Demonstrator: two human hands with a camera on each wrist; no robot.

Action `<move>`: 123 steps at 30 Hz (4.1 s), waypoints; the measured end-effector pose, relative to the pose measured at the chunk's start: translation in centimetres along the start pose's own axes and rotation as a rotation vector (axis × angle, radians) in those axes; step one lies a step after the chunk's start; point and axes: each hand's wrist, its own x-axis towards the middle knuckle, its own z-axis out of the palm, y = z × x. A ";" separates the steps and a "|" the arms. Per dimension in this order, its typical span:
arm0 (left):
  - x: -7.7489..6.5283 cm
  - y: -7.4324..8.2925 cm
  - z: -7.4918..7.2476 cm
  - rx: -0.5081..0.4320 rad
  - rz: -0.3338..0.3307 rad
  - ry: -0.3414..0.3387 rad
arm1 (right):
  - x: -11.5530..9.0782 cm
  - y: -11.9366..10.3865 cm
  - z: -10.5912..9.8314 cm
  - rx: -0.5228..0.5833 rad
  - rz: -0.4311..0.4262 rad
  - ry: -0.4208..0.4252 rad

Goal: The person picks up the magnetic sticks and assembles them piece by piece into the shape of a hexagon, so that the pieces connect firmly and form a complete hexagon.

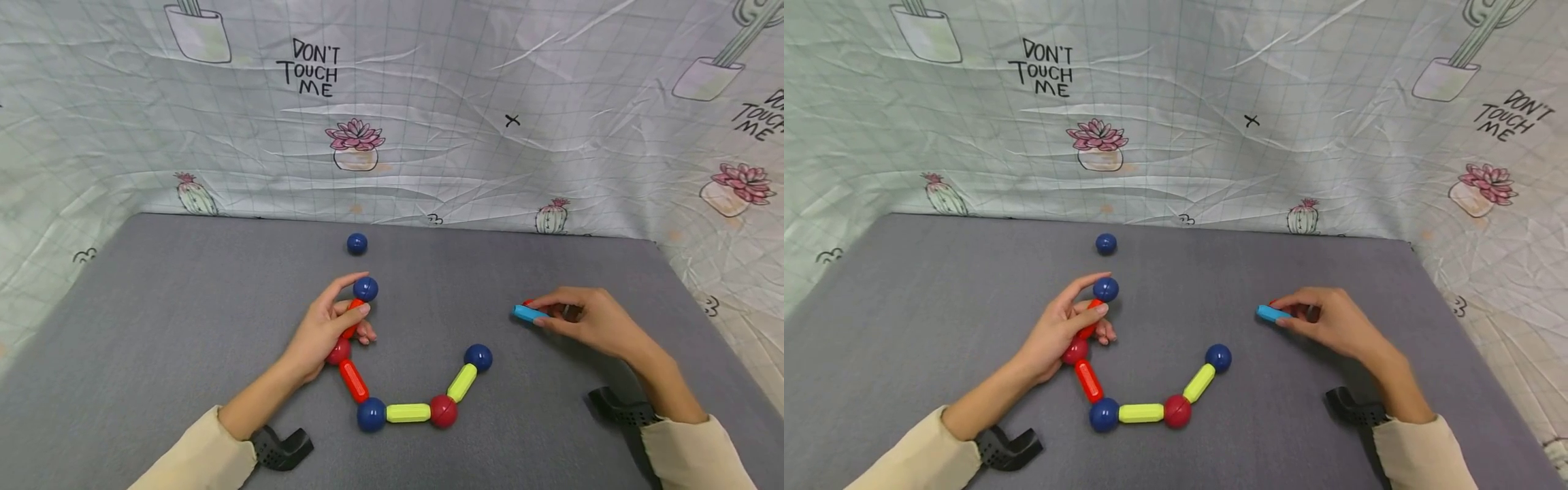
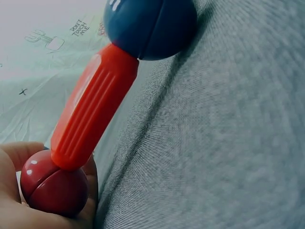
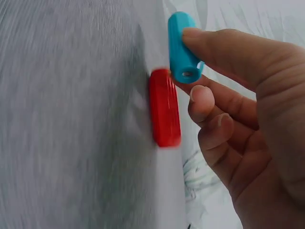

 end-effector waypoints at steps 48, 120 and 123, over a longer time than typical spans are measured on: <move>0.4 -1.0 -0.9 0.000 0.133 -0.042 | 10.9 -11.3 8.2 0.255 -0.211 -0.085; 0.0 -0.3 -1.0 0.264 0.241 0.138 | 18.0 -12.8 7.0 0.057 -0.098 -0.187; 0.1 -0.6 -1.2 0.270 0.236 0.143 | 19.0 -13.1 7.1 0.020 -0.082 -0.240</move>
